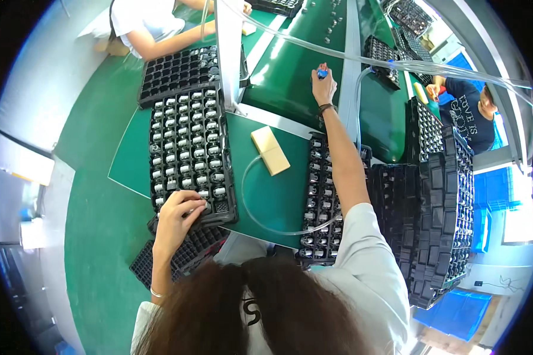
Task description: Placing small caps onto electronic components organized in a grid tray on an assembly line.
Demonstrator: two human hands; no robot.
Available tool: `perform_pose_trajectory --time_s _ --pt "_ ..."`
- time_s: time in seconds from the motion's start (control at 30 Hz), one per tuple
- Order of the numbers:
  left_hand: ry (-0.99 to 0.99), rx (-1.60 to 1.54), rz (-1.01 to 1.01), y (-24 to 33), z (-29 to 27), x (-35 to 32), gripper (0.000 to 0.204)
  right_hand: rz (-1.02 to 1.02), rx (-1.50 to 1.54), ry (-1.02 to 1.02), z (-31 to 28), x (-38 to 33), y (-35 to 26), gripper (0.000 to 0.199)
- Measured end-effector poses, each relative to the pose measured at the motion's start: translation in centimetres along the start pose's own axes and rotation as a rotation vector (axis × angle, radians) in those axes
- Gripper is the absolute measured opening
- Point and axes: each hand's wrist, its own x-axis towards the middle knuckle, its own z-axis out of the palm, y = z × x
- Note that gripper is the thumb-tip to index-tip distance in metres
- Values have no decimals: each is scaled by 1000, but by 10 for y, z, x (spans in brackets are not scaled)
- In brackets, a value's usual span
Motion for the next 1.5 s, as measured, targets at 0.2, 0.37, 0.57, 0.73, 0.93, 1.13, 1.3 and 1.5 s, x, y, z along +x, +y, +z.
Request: perform_pose_trajectory --time_s 0.2,0.37,0.57,0.73,0.93,1.13,1.3,1.5 --pt "79 -864 -400 8 16 -4 19 -203 -44 142 -14 -2 -5 36" --pt "23 -1413 -364 29 55 -7 19 97 731 -362 -82 -75 -102 34" --pt "95 -1180 -353 76 78 13 19 380 1091 -678 -210 -214 -186 31" --pt "104 -1292 -346 98 90 7 21 208 996 -590 -238 -258 -194 28" --pt "23 -1230 -275 110 80 -7 34 235 1031 -624 -253 -273 -188 26" --pt "52 -1297 -286 110 89 -15 42 225 1009 -689 -257 -283 -183 25" --pt "141 -1182 -239 91 104 -19 56 195 903 -750 -239 -274 -176 27" --pt "205 -1039 -358 67 84 -18 32 2 423 -435 -152 -214 -119 37"
